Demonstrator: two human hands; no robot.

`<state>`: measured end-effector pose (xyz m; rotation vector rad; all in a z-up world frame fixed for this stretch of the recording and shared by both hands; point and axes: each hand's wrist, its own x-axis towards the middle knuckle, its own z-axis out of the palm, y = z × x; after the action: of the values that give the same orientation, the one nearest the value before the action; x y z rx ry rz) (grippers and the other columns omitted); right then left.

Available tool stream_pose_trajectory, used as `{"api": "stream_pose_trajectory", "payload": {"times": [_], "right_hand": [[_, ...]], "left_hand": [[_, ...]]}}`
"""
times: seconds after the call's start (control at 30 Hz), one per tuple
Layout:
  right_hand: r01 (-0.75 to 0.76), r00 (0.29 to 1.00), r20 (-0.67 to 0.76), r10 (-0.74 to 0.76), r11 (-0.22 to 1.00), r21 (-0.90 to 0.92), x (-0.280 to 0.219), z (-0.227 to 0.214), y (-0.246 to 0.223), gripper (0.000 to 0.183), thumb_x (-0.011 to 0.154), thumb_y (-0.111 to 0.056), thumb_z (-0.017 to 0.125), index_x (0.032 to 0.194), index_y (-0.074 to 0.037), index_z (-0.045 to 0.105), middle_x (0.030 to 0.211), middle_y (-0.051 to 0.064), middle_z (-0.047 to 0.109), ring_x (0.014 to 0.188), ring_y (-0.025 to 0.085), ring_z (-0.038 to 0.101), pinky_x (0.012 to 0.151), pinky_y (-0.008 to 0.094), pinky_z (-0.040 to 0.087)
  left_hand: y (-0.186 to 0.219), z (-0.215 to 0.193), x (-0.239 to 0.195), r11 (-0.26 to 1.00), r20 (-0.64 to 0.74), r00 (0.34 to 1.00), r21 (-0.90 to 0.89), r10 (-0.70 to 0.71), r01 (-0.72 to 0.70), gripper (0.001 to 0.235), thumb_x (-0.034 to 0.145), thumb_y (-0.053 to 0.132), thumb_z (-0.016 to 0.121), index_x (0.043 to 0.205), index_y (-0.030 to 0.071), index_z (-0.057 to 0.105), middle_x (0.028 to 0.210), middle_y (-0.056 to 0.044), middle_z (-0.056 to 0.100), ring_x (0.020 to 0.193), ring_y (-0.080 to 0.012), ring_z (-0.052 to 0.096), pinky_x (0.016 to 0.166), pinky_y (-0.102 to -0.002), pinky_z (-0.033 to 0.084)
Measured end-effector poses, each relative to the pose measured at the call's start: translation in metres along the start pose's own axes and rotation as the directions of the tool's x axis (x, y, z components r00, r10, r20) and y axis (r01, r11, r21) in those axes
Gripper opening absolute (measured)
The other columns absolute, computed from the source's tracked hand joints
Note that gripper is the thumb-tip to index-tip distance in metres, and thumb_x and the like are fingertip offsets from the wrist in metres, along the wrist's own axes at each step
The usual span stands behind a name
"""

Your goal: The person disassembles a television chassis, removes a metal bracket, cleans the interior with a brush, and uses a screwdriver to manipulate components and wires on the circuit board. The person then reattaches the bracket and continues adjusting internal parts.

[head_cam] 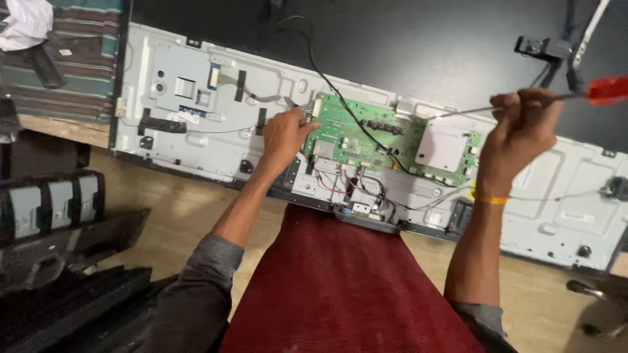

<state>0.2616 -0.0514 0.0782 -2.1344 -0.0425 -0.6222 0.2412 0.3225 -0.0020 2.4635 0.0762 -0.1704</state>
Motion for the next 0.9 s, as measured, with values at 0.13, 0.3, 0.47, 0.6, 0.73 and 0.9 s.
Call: {"api": "stream_pose_trajectory", "payload": {"times": [0.13, 0.3, 0.47, 0.6, 0.73, 0.9], "right_hand": [[0.048, 0.999, -0.008, -0.048, 0.998, 0.041, 0.004, -0.01, -0.005, 0.009, 0.122, 0.0, 0.059, 0.129, 0.003, 0.054, 0.102, 0.015, 0.077, 0.097, 0.023, 0.08, 0.083, 0.032, 0.066], [0.056, 0.98, -0.196, -0.035, 0.993, 0.101, 0.003, -0.059, -0.023, 0.011, 0.118, -0.007, 0.053, 0.125, 0.0, 0.049, 0.101, 0.018, 0.075, 0.096, 0.025, 0.082, 0.084, 0.039, 0.066], [-0.106, 0.969, -0.2, 0.147, 0.974, 0.201, -0.056, -0.107, -0.05, 0.014, 0.125, -0.008, 0.054, 0.13, 0.0, 0.044, 0.106, 0.02, 0.073, 0.1, 0.027, 0.079, 0.092, 0.041, 0.064], [-0.259, 0.922, -0.204, 0.329, 0.917, 0.304, -0.092, -0.118, -0.069, 0.017, 0.123, -0.006, 0.058, 0.13, 0.001, 0.045, 0.105, 0.02, 0.071, 0.098, 0.03, 0.078, 0.091, 0.041, 0.064], [-0.311, 0.905, -0.189, 0.38, 0.897, 0.313, -0.11, -0.12, -0.075, 0.016, 0.122, -0.005, 0.06, 0.128, 0.001, 0.046, 0.103, 0.02, 0.071, 0.096, 0.03, 0.078, 0.089, 0.04, 0.064], [-0.28, 0.901, -0.252, 0.353, 0.917, 0.283, -0.128, -0.127, -0.061, 0.017, 0.123, -0.004, 0.055, 0.128, -0.003, 0.039, 0.104, 0.019, 0.072, 0.098, 0.027, 0.078, 0.091, 0.037, 0.068]], "left_hand": [[0.004, -0.002, -0.002, 1.0, -0.019, 1.0, -0.008, 0.023, -0.024, 0.048, 0.089, 0.042, 0.082, 0.071, 0.002, 0.063, 0.058, -0.016, 0.063, 0.052, -0.0334, 0.063, 0.053, -0.047, 0.046], [0.011, -0.012, -0.021, 0.998, -0.253, 0.965, 0.006, 0.069, -0.07, 0.043, 0.091, 0.037, 0.081, 0.074, 0.001, 0.064, 0.059, -0.014, 0.062, 0.05, -0.0283, 0.059, 0.049, -0.042, 0.042], [0.028, -0.011, -0.051, 0.942, -0.211, 0.972, -0.335, -0.107, 0.031, 0.042, 0.105, 0.028, 0.071, 0.077, -0.001, 0.058, 0.059, -0.01, 0.051, 0.057, -0.0162, 0.043, 0.052, -0.035, 0.036], [0.048, -0.002, -0.067, 0.899, -0.093, 0.992, -0.437, -0.081, 0.032, 0.039, 0.102, 0.028, 0.068, 0.076, 0.0, 0.059, 0.059, -0.005, 0.052, 0.057, -0.0085, 0.042, 0.051, -0.031, 0.037], [0.061, 0.008, -0.072, 0.888, -0.015, 1.0, -0.459, -0.002, -0.005, 0.039, 0.103, 0.027, 0.067, 0.077, 0.0, 0.06, 0.058, -0.004, 0.05, 0.056, -0.0082, 0.041, 0.05, -0.03, 0.036], [0.079, 0.026, -0.076, 0.892, 0.125, 0.989, -0.451, 0.084, -0.019, 0.036, 0.101, 0.027, 0.068, 0.077, 0.001, 0.062, 0.055, -0.002, 0.05, 0.052, -0.0073, 0.041, 0.047, -0.031, 0.032]]}}
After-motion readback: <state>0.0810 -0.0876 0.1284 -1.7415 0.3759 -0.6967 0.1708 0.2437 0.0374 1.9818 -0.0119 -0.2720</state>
